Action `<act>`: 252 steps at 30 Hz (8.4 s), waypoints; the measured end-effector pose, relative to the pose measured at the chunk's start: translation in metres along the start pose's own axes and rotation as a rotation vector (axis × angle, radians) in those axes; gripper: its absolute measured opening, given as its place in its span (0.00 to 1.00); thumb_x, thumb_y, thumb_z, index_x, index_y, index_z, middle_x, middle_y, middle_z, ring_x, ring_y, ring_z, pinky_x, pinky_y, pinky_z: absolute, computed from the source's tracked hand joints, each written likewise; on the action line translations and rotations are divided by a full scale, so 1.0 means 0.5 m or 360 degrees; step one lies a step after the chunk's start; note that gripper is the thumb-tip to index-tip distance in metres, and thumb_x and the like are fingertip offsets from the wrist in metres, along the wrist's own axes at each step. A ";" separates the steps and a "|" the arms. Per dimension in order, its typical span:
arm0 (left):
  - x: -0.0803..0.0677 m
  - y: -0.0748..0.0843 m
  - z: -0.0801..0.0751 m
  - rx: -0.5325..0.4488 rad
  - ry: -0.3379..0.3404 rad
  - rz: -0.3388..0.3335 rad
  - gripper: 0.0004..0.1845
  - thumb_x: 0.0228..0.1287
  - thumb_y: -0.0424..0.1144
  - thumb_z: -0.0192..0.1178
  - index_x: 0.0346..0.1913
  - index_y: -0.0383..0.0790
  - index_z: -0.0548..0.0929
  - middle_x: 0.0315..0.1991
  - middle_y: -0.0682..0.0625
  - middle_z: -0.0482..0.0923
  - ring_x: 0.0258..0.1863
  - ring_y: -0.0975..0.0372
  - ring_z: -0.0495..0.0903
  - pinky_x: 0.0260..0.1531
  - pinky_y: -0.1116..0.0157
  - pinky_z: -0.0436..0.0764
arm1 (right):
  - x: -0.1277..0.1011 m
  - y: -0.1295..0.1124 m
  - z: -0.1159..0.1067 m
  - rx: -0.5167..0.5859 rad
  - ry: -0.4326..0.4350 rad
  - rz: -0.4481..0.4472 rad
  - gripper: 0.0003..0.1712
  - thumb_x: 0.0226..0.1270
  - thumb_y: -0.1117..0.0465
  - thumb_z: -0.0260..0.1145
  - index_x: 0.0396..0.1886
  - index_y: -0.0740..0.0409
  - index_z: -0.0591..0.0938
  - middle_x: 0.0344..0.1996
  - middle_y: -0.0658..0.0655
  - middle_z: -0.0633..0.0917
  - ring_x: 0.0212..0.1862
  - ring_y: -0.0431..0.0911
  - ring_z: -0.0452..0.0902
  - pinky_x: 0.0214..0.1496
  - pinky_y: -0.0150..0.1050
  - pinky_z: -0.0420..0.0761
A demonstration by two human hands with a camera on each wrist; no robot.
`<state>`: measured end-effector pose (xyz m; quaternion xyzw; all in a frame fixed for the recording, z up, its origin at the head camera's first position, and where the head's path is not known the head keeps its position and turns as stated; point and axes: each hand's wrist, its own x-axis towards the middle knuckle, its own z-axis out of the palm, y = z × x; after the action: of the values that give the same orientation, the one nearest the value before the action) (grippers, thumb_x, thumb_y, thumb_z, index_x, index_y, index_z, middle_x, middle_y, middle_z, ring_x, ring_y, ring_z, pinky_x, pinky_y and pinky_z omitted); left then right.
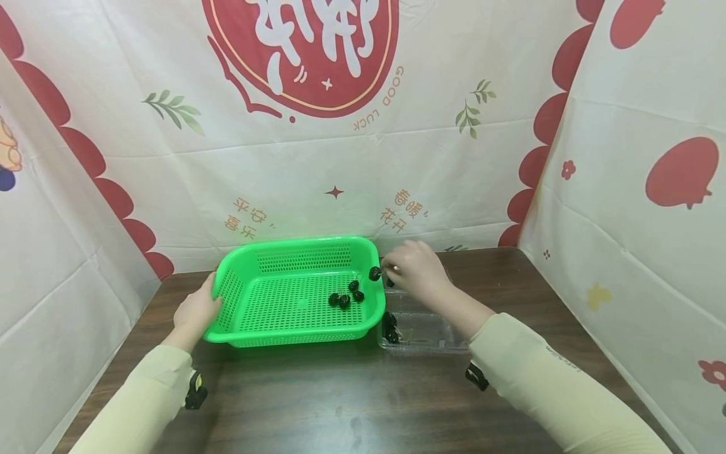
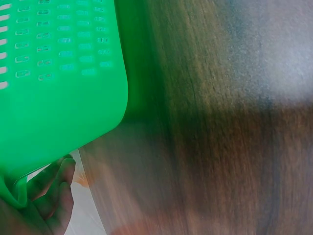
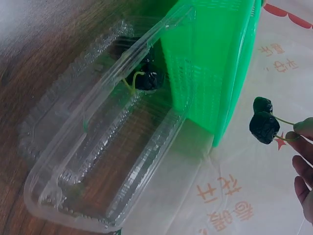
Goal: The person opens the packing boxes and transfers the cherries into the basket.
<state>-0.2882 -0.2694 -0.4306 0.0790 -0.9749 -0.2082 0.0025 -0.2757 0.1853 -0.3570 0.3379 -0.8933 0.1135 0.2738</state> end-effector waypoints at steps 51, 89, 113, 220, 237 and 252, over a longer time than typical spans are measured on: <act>0.001 0.000 0.000 0.0014 -0.0019 -0.0017 0.36 0.72 0.39 0.50 0.77 0.39 0.48 0.51 0.30 0.76 0.36 0.46 0.78 0.32 0.48 0.75 | -0.014 -0.074 0.141 0.0404 -0.0272 0.0351 0.03 0.59 0.67 0.69 0.32 0.56 0.87 0.29 0.47 0.84 0.38 0.47 0.78 0.50 0.48 0.75; -0.005 -0.003 0.002 -0.0018 0.0019 0.0020 0.35 0.72 0.38 0.49 0.77 0.38 0.49 0.51 0.30 0.77 0.35 0.46 0.79 0.29 0.50 0.74 | 0.017 -0.098 0.199 0.0193 -0.0481 0.0556 0.13 0.56 0.66 0.67 0.19 0.45 0.75 0.15 0.43 0.71 0.29 0.45 0.62 0.42 0.46 0.57; 0.001 -0.003 0.003 -0.0032 0.0018 0.0028 0.35 0.72 0.38 0.49 0.77 0.37 0.48 0.53 0.29 0.76 0.38 0.45 0.78 0.32 0.48 0.75 | 0.018 -0.093 0.201 0.0097 -0.0565 0.0469 0.15 0.55 0.65 0.68 0.17 0.40 0.78 0.16 0.38 0.73 0.29 0.43 0.62 0.45 0.46 0.60; 0.001 0.012 0.002 0.0153 -0.0067 -0.0008 0.48 0.64 0.37 0.61 0.79 0.48 0.42 0.28 0.40 0.78 0.26 0.51 0.75 0.21 0.55 0.71 | 0.033 -0.079 0.108 0.0044 -0.0406 0.0306 0.05 0.60 0.56 0.70 0.34 0.49 0.89 0.31 0.46 0.86 0.33 0.44 0.71 0.38 0.43 0.69; 0.000 0.010 -0.001 0.0132 -0.0073 -0.0013 0.48 0.63 0.37 0.60 0.79 0.48 0.41 0.29 0.40 0.79 0.27 0.51 0.75 0.22 0.54 0.71 | -0.012 -0.056 0.062 0.0025 -0.0344 0.0256 0.03 0.57 0.60 0.70 0.30 0.52 0.87 0.25 0.47 0.84 0.26 0.42 0.64 0.32 0.40 0.66; -0.002 0.013 -0.002 0.0134 -0.0056 -0.0001 0.47 0.63 0.36 0.59 0.79 0.48 0.42 0.31 0.38 0.79 0.27 0.50 0.75 0.22 0.54 0.71 | -0.074 -0.024 0.045 0.0006 -0.0425 0.0424 0.03 0.57 0.58 0.69 0.26 0.49 0.85 0.21 0.43 0.81 0.28 0.42 0.74 0.34 0.42 0.74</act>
<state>-0.2883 -0.2639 -0.4270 0.0757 -0.9826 -0.1684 -0.0179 -0.2542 0.1874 -0.3963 0.2292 -0.9583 0.1047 0.1348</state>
